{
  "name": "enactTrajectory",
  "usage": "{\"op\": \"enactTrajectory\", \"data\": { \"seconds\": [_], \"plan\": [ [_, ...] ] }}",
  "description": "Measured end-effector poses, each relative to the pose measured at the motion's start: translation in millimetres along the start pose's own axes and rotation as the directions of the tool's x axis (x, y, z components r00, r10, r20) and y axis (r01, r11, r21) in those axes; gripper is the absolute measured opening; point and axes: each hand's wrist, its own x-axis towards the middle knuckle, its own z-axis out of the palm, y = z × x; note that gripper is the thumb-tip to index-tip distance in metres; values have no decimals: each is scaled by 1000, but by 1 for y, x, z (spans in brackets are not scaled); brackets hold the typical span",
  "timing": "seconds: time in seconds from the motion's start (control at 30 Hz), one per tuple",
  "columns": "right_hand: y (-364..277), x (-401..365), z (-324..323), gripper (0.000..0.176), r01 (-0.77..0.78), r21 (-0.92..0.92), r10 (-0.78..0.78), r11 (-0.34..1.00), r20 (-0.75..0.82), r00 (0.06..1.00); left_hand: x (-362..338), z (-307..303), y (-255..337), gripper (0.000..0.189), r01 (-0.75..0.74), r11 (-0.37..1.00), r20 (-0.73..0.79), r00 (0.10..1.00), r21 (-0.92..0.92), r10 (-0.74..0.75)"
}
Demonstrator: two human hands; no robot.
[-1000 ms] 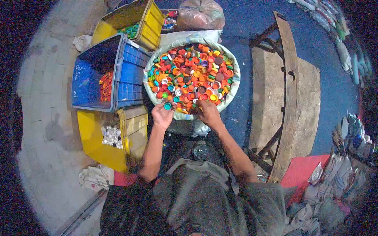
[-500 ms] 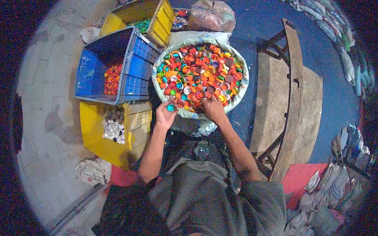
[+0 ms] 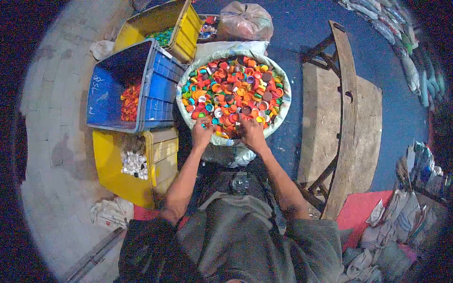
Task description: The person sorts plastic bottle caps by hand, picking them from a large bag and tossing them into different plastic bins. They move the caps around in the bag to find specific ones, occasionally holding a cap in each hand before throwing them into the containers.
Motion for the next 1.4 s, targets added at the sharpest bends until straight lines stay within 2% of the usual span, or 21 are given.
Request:
{"op": "enactTrajectory", "data": {
  "seconds": [0.07,0.13,0.17,0.23,0.27,0.37,0.43,0.5,0.6,0.63,0.7,0.73,0.77,0.83,0.9,0.97,1.0,1.1,1.23,1.27,1.4],
  "plan": [
    [-4,-3,1,37,-221,415,235,883,17,972,10,14,-21,44,-76,991,3,997,113,76],
    [-4,-5,-1,34,-363,747,403,557,138,905,14,20,-22,46,-169,966,-23,984,195,177],
    [-1,-10,-3,35,-392,813,447,430,186,875,15,23,-23,47,-213,948,-32,973,235,227],
    [8,-19,-5,38,-418,896,508,152,291,810,16,26,-18,47,-192,953,-3,980,233,198],
    [10,-23,-2,42,-331,942,524,-50,307,794,16,27,-16,46,-169,961,11,985,218,171],
    [6,-25,-18,35,-265,934,559,-240,356,749,16,29,-15,43,-153,957,18,988,245,153],
    [13,-26,-21,37,-243,926,570,-290,371,733,11,20,7,42,-100,952,31,995,290,96],
    [21,-28,-26,40,-196,898,541,-394,399,740,16,23,-5,41,-155,925,36,988,346,152],
    [34,-23,-31,27,-184,915,605,-360,379,701,19,22,0,35,-249,849,7,961,466,278],
    [39,-18,-32,22,-190,917,617,-350,378,691,19,20,6,33,-120,959,1,992,255,124],
    [53,-3,-27,30,-365,929,718,-64,296,630,22,15,17,30,190,965,87,980,-181,-177],
    [60,5,-24,34,-452,889,757,75,244,606,28,4,19,27,482,716,349,873,-505,-341],
    [66,12,-21,39,-533,821,788,205,185,587,27,-1,23,28,522,544,432,852,-656,-297],
    [61,32,-19,45,-505,791,786,346,50,616,26,-8,36,30,564,113,548,824,-818,-148],
    [64,51,-13,48,-519,678,766,520,-101,634,18,-11,56,31,553,42,547,830,-832,-109],
    [79,64,5,48,-566,457,712,686,-260,653,14,-12,70,31,544,9,541,837,-839,-83],
    [83,67,10,56,-594,329,678,734,-294,674,14,-10,72,32,536,-13,536,842,-844,-55],
    [46,82,-25,65,-671,289,724,682,-138,676,10,-3,77,34,524,-40,526,847,-851,-79],
    [38,96,-30,68,-761,67,762,645,-131,634,3,9,80,36,521,-37,522,847,-853,-105],
    [37,99,-37,68,-776,89,781,625,-40,624,1,13,80,35,517,-48,519,848,-854,-109],
    [45,102,-30,74,-746,138,758,651,-60,650,-11,20,92,36,456,-71,461,868,-887,-187]
  ]
}}
